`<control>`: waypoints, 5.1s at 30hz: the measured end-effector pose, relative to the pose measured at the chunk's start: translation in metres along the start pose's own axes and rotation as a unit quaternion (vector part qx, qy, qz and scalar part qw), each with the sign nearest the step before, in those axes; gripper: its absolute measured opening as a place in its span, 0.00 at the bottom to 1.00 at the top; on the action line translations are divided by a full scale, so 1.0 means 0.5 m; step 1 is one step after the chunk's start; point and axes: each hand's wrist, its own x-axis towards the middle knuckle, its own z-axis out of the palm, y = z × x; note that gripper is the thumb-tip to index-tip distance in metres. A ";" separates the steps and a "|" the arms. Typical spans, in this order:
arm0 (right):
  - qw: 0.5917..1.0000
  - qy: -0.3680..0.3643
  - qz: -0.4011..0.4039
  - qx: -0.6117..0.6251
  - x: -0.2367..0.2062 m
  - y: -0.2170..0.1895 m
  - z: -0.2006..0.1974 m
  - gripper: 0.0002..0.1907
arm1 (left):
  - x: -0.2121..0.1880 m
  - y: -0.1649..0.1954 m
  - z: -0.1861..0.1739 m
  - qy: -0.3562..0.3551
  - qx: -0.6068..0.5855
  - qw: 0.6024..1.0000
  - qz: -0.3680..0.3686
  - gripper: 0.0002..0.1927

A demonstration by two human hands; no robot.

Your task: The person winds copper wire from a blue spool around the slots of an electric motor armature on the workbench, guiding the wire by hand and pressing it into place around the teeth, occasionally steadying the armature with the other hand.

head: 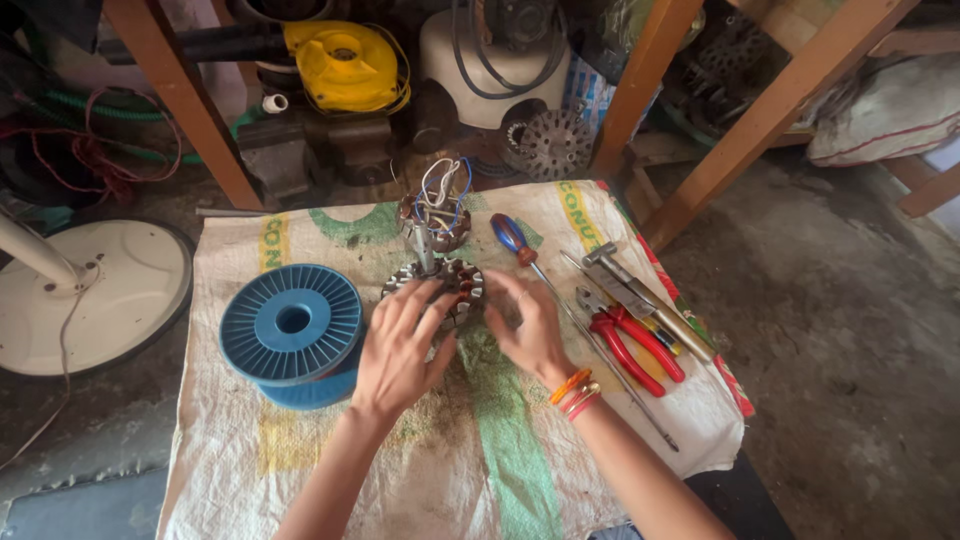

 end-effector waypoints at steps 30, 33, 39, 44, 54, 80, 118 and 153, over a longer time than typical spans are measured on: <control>0.961 0.140 -0.232 -0.058 -0.032 -0.047 0.023 0.17 | -0.007 0.005 0.018 0.018 -0.017 1.000 0.001 0.20; 0.963 0.104 -0.230 -0.095 -0.032 -0.058 0.017 0.22 | -0.012 0.002 0.018 0.020 -0.028 0.999 -0.004 0.20; 0.963 0.057 -0.238 -0.113 -0.033 -0.074 0.020 0.21 | -0.014 0.001 0.018 0.031 -0.040 0.999 -0.005 0.18; 0.961 0.066 -0.253 -0.096 -0.037 -0.073 0.016 0.21 | -0.013 0.003 0.016 0.031 -0.045 0.998 -0.012 0.19; 0.962 0.060 -0.253 -0.085 -0.041 -0.074 0.012 0.15 | -0.014 0.004 0.010 0.017 -0.039 0.999 -0.012 0.22; 0.964 0.007 -0.264 -0.018 -0.043 -0.050 0.018 0.18 | -0.017 0.009 0.011 0.046 -0.087 0.995 -0.030 0.19; 0.959 0.260 0.043 -0.109 -0.020 0.009 -0.013 0.24 | -0.018 0.008 0.010 0.022 -0.104 0.993 -0.046 0.20; 0.960 0.042 -0.270 -0.063 -0.045 -0.050 0.012 0.22 | -0.012 0.013 0.007 0.028 -0.095 0.993 -0.069 0.22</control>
